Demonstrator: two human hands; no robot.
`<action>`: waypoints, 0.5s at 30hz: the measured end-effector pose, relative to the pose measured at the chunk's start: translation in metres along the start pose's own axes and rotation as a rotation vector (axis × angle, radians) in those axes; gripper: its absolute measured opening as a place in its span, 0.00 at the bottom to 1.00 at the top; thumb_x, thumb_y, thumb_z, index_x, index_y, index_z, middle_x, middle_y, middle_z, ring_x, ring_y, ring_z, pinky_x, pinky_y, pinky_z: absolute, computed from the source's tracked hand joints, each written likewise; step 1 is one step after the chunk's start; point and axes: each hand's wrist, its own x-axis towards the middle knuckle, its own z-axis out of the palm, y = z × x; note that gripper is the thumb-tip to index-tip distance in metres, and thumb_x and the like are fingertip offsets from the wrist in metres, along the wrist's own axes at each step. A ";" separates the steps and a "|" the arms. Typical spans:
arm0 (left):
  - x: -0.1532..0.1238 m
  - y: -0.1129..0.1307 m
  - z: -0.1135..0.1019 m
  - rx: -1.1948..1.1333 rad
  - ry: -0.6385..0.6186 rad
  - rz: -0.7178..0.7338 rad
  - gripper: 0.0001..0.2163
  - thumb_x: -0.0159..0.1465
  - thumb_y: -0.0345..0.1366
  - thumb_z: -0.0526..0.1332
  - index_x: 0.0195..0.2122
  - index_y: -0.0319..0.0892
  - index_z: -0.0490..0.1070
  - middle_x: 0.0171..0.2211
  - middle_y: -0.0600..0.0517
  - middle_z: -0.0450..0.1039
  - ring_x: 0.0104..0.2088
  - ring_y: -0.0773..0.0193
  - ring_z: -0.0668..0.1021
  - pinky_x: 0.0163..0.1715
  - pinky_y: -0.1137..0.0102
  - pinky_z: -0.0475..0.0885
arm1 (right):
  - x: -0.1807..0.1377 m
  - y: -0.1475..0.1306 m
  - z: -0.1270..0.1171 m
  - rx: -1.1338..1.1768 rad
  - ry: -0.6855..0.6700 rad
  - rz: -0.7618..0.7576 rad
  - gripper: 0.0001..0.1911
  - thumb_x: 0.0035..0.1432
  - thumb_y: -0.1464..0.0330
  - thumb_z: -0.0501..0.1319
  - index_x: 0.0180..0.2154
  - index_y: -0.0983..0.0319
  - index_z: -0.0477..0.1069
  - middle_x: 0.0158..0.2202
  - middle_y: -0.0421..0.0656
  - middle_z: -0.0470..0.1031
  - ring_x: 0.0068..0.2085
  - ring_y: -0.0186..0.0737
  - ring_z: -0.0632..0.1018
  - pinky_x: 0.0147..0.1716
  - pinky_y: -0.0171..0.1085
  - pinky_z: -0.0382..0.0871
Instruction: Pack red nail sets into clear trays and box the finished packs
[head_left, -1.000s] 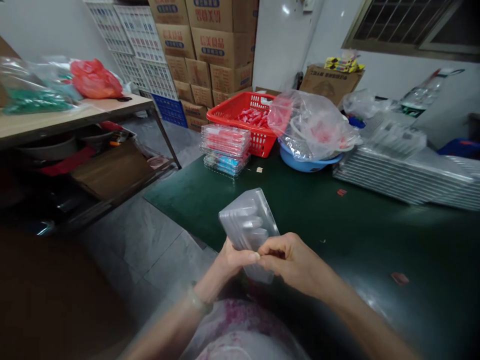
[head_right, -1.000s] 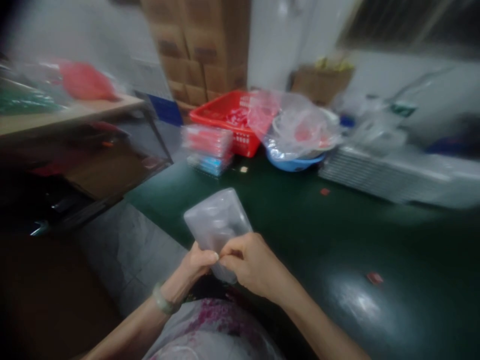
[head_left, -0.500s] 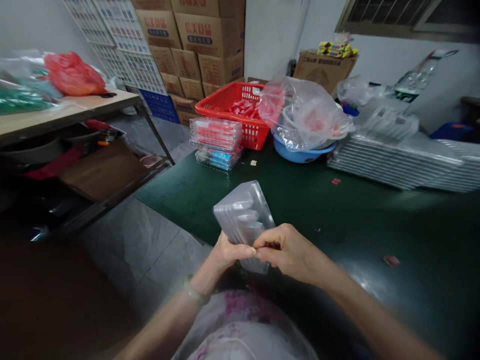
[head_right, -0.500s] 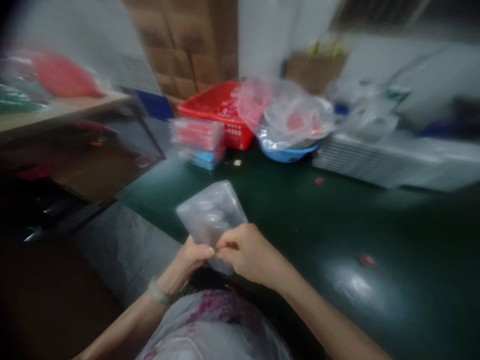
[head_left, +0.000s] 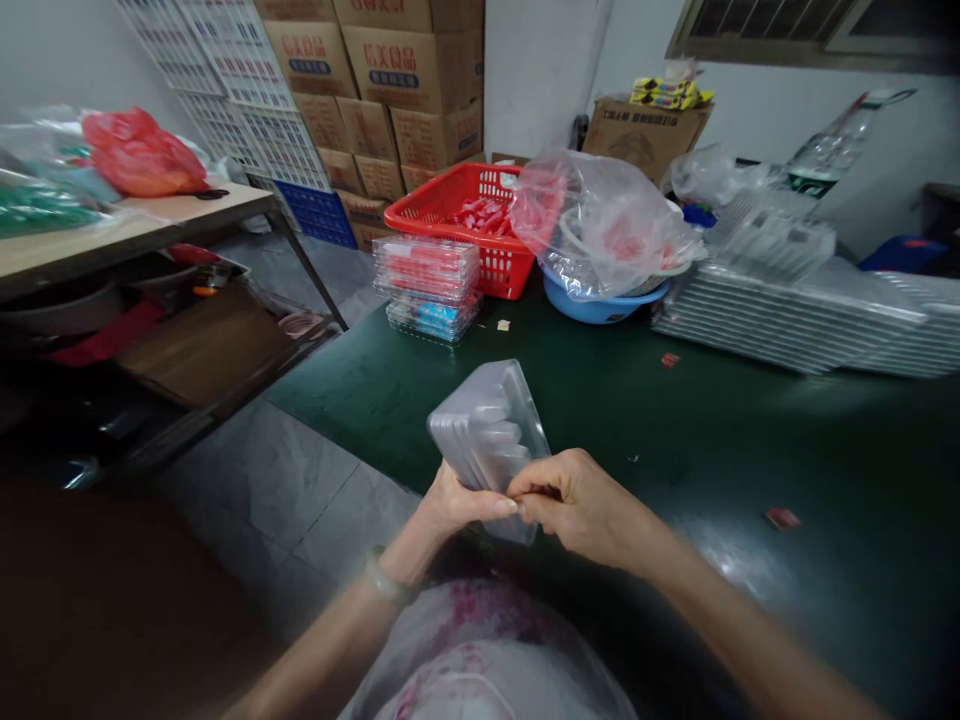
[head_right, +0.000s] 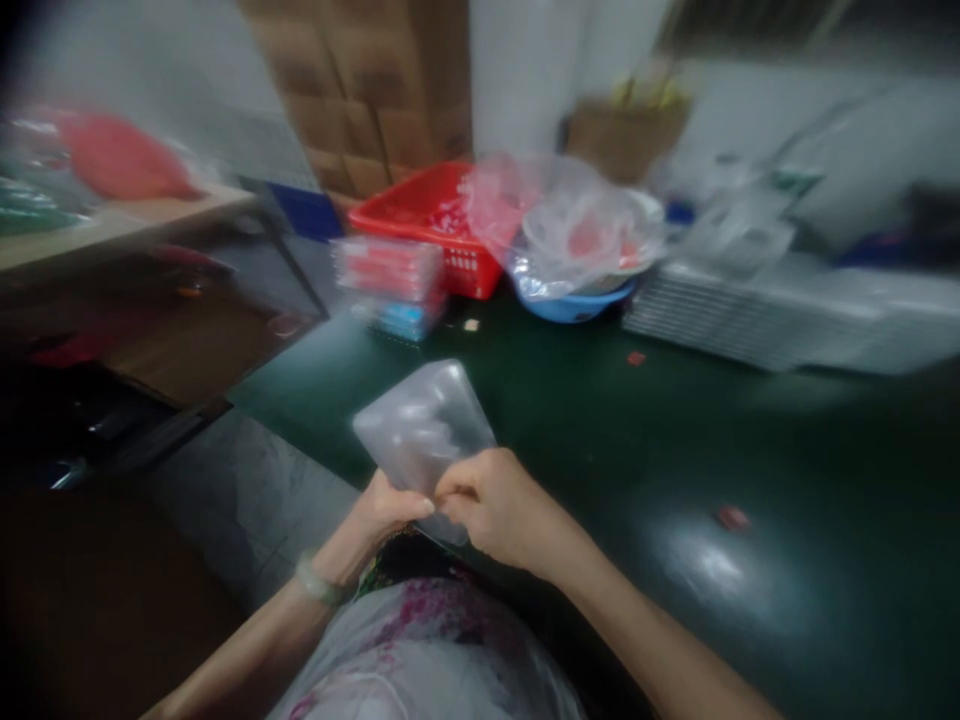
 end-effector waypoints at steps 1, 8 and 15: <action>0.001 -0.001 -0.001 0.021 0.022 0.006 0.18 0.42 0.35 0.70 0.35 0.36 0.70 0.24 0.50 0.73 0.26 0.60 0.75 0.27 0.68 0.71 | -0.001 0.000 0.001 -0.027 0.017 -0.017 0.10 0.51 0.74 0.53 0.24 0.64 0.70 0.20 0.36 0.65 0.22 0.28 0.65 0.21 0.29 0.54; 0.002 -0.003 -0.002 0.138 0.137 0.043 0.19 0.38 0.31 0.71 0.33 0.36 0.72 0.28 0.50 0.72 0.29 0.62 0.72 0.30 0.70 0.70 | -0.012 0.002 0.017 -0.295 0.230 -0.124 0.09 0.54 0.76 0.52 0.25 0.63 0.67 0.24 0.37 0.68 0.25 0.29 0.67 0.26 0.31 0.55; 0.004 0.008 0.010 0.128 0.107 -0.002 0.16 0.40 0.29 0.71 0.31 0.35 0.72 0.27 0.48 0.73 0.28 0.59 0.74 0.29 0.68 0.70 | -0.017 0.002 0.023 -0.363 0.319 -0.128 0.07 0.50 0.76 0.53 0.22 0.62 0.61 0.23 0.37 0.65 0.24 0.29 0.64 0.24 0.31 0.53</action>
